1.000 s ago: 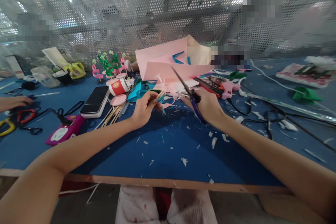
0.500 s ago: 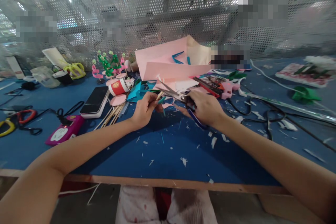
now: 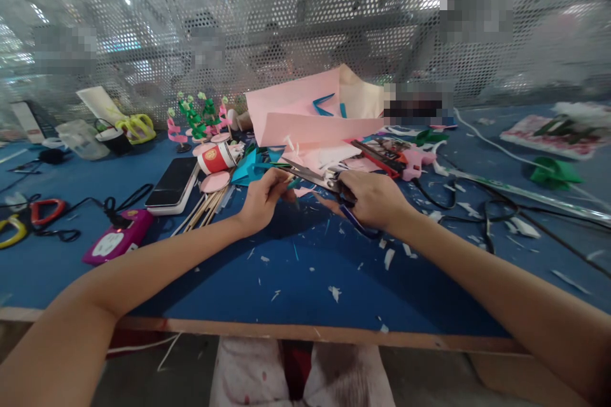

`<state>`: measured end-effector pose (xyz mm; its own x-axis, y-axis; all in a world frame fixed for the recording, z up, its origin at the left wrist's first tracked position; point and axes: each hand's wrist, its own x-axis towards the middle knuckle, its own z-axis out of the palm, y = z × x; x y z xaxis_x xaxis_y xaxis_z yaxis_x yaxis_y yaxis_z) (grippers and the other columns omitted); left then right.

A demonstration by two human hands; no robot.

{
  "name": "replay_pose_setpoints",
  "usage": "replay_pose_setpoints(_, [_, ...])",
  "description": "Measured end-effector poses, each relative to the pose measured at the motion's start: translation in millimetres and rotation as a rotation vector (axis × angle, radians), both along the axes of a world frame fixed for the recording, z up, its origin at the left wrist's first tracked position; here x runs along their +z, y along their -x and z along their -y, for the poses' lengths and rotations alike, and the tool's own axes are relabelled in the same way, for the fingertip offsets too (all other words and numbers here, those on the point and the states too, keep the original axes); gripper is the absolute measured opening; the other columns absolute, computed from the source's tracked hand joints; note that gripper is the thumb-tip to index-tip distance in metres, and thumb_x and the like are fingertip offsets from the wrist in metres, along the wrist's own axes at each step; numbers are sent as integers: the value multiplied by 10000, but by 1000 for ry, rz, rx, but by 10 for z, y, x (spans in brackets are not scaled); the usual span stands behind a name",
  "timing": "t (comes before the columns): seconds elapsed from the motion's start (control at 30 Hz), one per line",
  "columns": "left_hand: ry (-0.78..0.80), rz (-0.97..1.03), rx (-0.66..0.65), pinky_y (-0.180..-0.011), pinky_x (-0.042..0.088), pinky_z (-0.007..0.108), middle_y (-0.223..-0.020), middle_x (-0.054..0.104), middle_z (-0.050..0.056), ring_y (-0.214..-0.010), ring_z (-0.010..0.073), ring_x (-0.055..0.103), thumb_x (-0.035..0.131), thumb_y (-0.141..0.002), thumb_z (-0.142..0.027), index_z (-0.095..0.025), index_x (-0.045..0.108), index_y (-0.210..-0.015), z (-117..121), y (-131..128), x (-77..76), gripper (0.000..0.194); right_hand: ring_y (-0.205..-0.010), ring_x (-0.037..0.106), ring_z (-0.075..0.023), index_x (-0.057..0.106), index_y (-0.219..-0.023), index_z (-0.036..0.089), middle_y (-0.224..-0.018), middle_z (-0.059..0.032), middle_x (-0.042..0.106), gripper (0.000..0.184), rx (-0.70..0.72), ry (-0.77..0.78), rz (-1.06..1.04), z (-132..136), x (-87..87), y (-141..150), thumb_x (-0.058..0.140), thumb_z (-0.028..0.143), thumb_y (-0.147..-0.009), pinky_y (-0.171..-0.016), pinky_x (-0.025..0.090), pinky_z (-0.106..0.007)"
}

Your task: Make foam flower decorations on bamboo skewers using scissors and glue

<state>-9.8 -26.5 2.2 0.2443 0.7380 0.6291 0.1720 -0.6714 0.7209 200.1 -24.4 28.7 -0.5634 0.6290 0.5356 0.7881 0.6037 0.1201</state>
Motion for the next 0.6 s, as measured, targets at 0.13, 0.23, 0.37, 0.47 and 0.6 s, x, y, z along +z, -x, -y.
replay_pose_setpoints(0.13, [-39, 0, 10, -508, 461, 210, -581, 560, -30, -499, 74, 541, 411, -844, -241, -181, 459, -781, -20, 1, -13, 100, -566, 534, -166, 486, -660, 184, -597, -71, 584, 384, 0, 38, 43, 20, 23, 5, 310, 499, -791, -493, 334, -261])
replay_pose_setpoints(0.23, [-70, 10, 14, -474, 427, 183, -584, 551, -37, -474, 53, 505, 407, -848, -232, -182, 468, -785, -34, 4, -27, 102, -574, 547, -170, 504, -671, 180, -624, -80, 605, 397, -18, 26, 57, 28, 33, 5, 307, 503, -793, -490, 330, -262])
replay_pose_setpoints(0.37, [-64, 18, 18, -452, 391, 166, -572, 533, -46, -455, 38, 467, 400, -853, -219, -183, 481, -793, -37, 8, -36, 107, -583, 564, -179, 531, -699, 160, -638, -95, 620, 439, -38, -5, 83, 18, 32, -2, 294, 515, -800, -484, 329, -259])
replay_pose_setpoints(0.47, [-27, 20, 27, -444, 386, 163, -565, 531, -49, -446, 37, 461, 407, -847, -208, -184, 486, -796, -31, 6, -28, 97, -571, 565, -184, 545, -707, 144, -611, -103, 614, 475, -53, -20, 92, 6, 27, -6, 278, 524, -806, -476, 318, -259])
replay_pose_setpoints(0.6, [11, 41, 44, -445, 400, 166, -562, 537, -46, -443, 41, 475, 425, -837, -204, -182, 481, -796, -32, 0, -12, 73, -557, 564, -185, 559, -712, 134, -612, -113, 618, 500, -92, -36, 74, 6, 21, -9, 271, 531, -808, -466, 288, -260])
